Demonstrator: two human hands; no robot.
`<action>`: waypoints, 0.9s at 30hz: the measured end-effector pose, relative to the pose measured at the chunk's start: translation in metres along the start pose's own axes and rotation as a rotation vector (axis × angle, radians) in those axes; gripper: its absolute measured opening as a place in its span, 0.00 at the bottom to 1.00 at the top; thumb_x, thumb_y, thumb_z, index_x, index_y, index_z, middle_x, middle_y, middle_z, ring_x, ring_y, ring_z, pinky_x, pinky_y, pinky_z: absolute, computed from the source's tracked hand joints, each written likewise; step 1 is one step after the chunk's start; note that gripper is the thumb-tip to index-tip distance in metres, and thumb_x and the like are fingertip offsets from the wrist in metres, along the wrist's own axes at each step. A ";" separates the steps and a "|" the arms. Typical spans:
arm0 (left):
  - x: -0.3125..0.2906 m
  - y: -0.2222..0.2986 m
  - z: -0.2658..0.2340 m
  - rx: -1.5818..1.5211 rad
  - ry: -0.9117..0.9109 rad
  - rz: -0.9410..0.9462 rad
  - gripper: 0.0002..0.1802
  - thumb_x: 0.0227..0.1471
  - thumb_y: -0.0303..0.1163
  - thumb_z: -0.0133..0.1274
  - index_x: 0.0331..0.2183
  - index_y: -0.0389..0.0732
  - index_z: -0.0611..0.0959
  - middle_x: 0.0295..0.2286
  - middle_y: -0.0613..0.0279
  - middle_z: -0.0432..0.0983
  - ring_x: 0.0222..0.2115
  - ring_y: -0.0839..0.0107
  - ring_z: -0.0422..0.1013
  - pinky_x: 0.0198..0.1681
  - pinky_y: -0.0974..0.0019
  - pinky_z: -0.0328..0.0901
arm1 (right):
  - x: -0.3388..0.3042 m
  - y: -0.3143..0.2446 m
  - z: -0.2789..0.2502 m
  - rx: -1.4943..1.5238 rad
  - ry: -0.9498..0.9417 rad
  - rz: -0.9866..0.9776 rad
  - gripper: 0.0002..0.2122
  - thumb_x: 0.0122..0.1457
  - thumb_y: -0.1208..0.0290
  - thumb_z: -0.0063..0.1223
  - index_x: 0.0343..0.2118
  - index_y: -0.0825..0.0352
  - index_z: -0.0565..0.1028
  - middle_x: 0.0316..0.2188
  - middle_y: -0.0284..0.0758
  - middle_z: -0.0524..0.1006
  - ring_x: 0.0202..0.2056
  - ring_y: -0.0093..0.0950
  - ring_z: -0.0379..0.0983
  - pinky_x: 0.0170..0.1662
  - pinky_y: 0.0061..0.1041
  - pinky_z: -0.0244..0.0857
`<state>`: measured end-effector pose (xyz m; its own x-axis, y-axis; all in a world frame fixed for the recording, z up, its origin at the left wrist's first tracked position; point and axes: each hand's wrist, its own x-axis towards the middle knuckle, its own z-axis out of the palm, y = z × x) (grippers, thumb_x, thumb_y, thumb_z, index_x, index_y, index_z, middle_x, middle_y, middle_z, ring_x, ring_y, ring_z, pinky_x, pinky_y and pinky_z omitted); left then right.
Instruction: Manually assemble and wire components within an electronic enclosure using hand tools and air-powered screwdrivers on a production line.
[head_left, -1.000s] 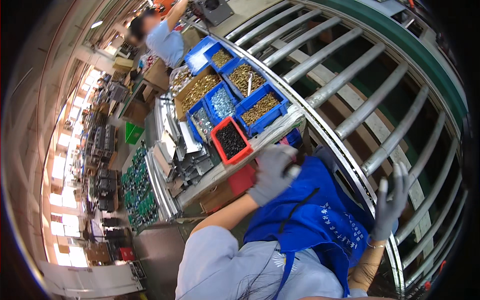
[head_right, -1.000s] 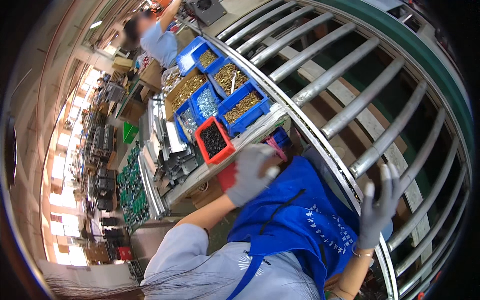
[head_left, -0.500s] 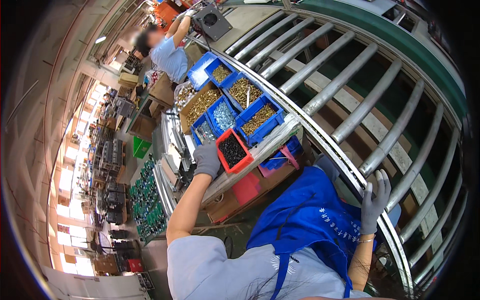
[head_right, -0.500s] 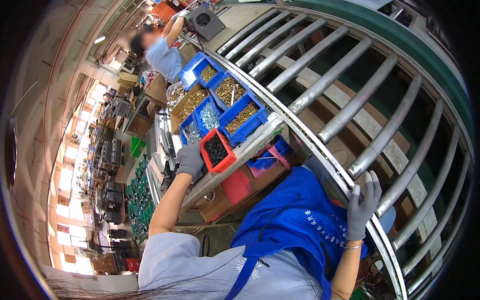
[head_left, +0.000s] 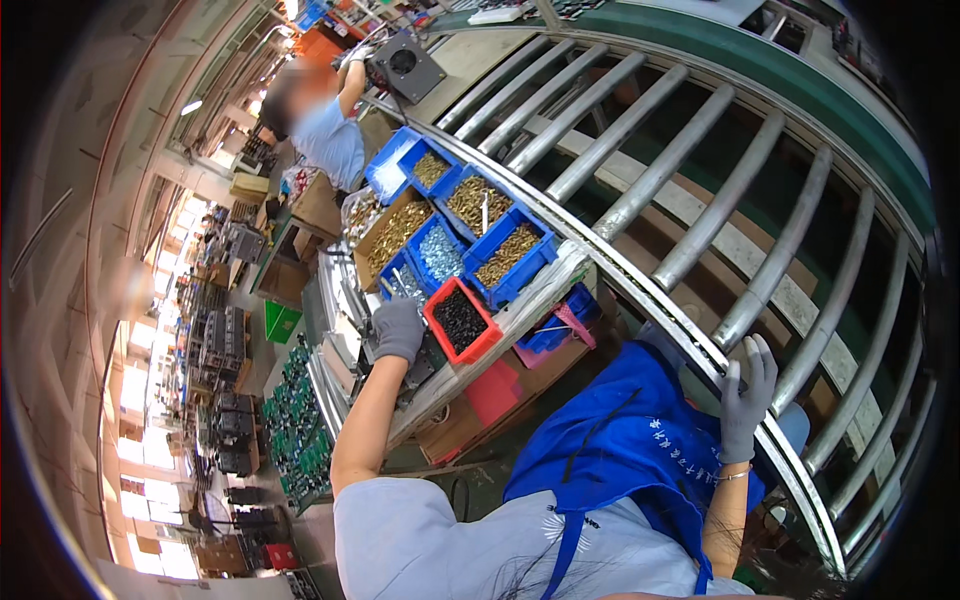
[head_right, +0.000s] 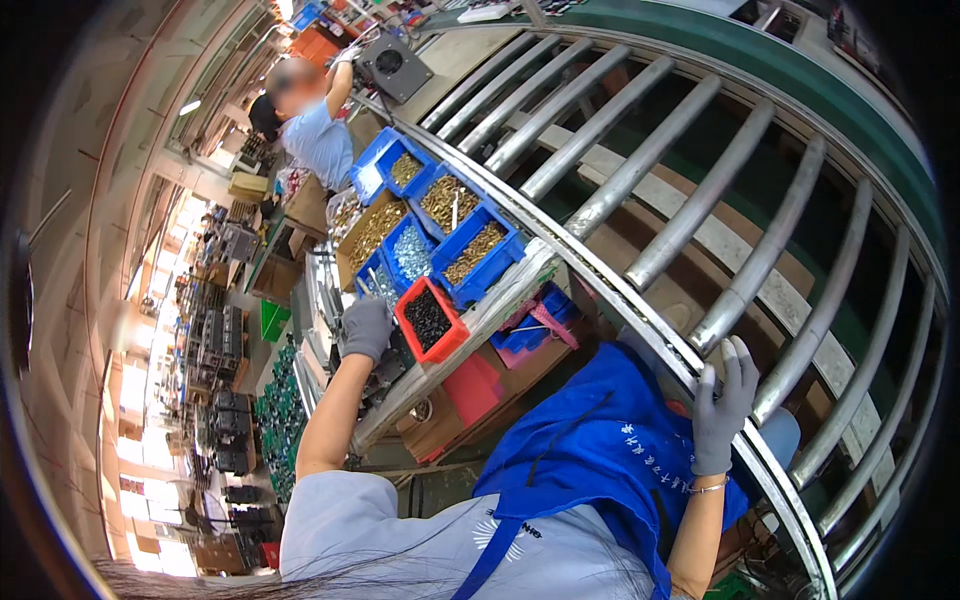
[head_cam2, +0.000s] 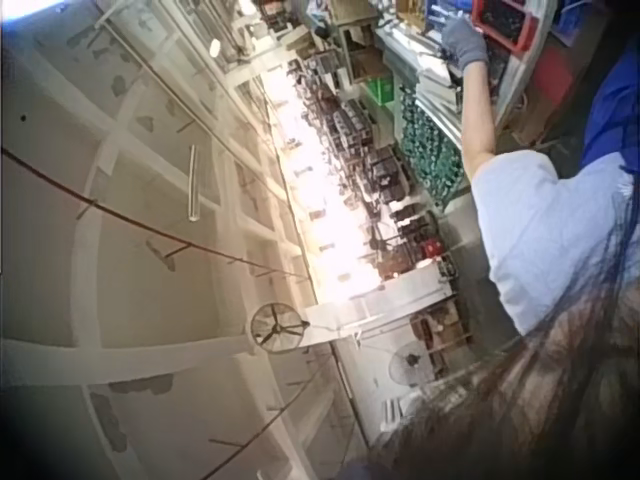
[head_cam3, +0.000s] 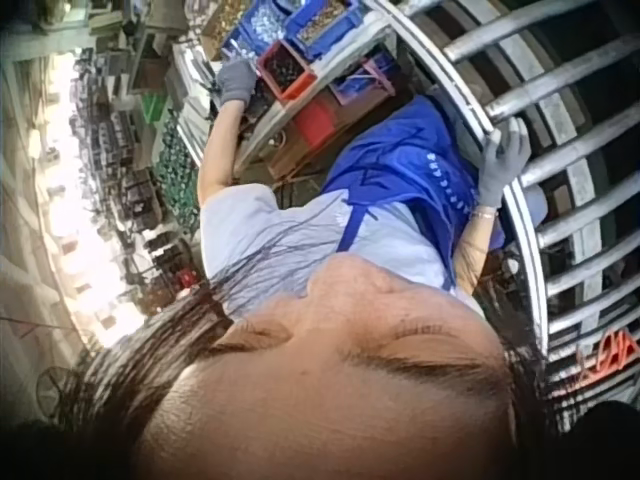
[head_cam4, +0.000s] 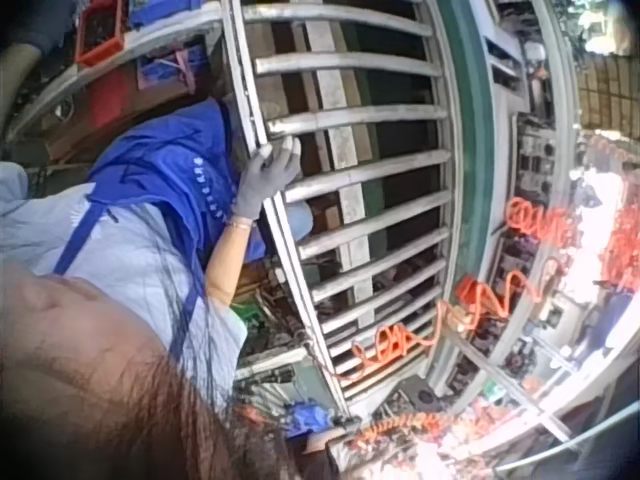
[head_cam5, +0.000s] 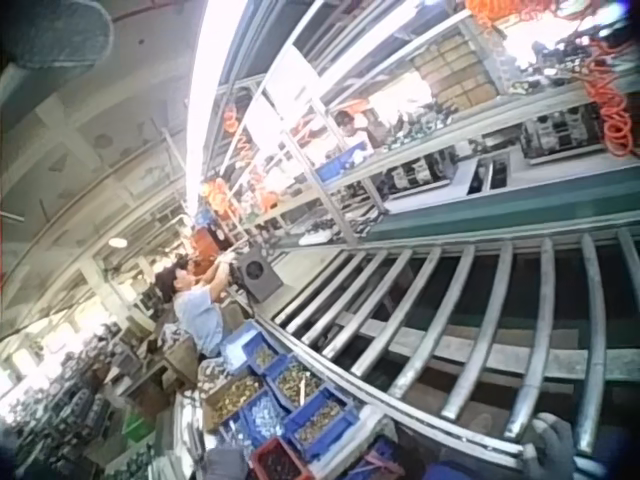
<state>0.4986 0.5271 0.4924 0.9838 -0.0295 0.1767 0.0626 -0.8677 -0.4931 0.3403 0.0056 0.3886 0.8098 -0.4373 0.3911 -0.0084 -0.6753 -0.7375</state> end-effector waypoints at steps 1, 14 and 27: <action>-0.002 -0.005 0.018 0.012 -0.085 -0.039 0.07 0.43 0.35 0.56 0.26 0.44 0.84 0.26 0.52 0.77 0.30 0.53 0.75 0.32 0.54 0.69 | 0.002 0.000 0.000 -0.023 0.011 -0.032 0.18 0.56 0.77 0.49 0.51 0.68 0.70 0.52 0.43 0.68 0.54 0.39 0.64 0.57 0.33 0.60; -0.010 0.017 -0.025 -0.031 -0.210 0.080 0.14 0.44 0.47 0.55 0.32 0.54 0.85 0.26 0.52 0.80 0.31 0.54 0.77 0.34 0.55 0.71 | 0.002 0.004 -0.002 -0.045 0.105 -0.078 0.15 0.55 0.72 0.50 0.45 0.69 0.73 0.47 0.42 0.71 0.49 0.40 0.68 0.54 0.35 0.60; -0.014 0.015 0.003 -0.070 -0.110 0.133 0.19 0.37 0.39 0.64 0.35 0.45 0.81 0.29 0.50 0.77 0.33 0.51 0.75 0.35 0.53 0.70 | 0.000 0.003 -0.008 0.006 0.178 -0.019 0.12 0.52 0.73 0.53 0.40 0.64 0.74 0.43 0.37 0.73 0.44 0.39 0.69 0.48 0.35 0.64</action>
<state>0.4862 0.5165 0.4800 0.9953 -0.0954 0.0174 -0.0777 -0.8921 -0.4450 0.3356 -0.0011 0.3907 0.6933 -0.5232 0.4956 0.0095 -0.6810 -0.7322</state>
